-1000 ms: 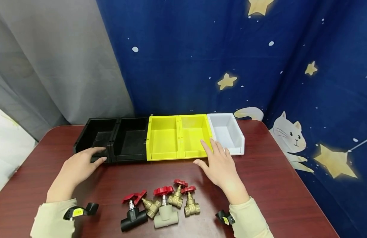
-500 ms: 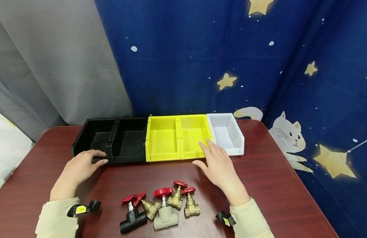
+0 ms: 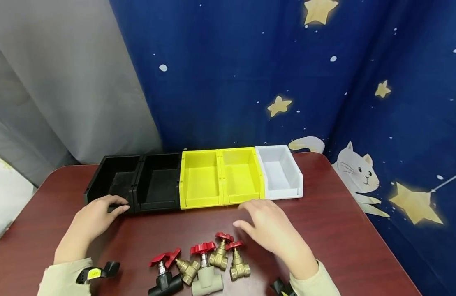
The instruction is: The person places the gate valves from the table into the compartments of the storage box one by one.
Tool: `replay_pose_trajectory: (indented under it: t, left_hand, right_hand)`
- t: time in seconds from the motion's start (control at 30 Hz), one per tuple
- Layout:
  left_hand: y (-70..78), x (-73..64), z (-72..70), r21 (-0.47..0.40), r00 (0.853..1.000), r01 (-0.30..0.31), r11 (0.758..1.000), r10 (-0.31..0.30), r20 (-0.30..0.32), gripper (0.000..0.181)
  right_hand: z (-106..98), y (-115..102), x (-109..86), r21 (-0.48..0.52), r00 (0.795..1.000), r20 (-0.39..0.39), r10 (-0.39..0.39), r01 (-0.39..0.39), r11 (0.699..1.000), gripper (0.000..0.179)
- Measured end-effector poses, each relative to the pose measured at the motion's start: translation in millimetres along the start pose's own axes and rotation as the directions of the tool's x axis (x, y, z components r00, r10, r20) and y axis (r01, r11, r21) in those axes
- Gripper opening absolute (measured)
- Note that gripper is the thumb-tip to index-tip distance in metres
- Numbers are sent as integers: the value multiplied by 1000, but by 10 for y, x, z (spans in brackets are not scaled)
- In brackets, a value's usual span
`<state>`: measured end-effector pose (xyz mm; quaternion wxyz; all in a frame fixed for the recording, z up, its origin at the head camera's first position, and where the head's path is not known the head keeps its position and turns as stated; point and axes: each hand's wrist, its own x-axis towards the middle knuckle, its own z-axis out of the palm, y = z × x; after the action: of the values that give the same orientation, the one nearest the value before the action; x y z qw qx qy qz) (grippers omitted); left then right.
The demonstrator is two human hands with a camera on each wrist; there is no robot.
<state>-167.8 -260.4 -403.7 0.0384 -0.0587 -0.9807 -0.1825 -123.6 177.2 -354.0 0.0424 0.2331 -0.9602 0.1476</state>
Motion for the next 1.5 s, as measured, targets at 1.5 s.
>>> replay_pose_trajectory:
  t: [1.5]
  left_hand:
    - [-8, -58, -3, 26, 997, -41, 999, 43, -57, 16]
  right_hand:
    - [521, -94, -399, -256, 871, 154, -466, 491, 833, 75]
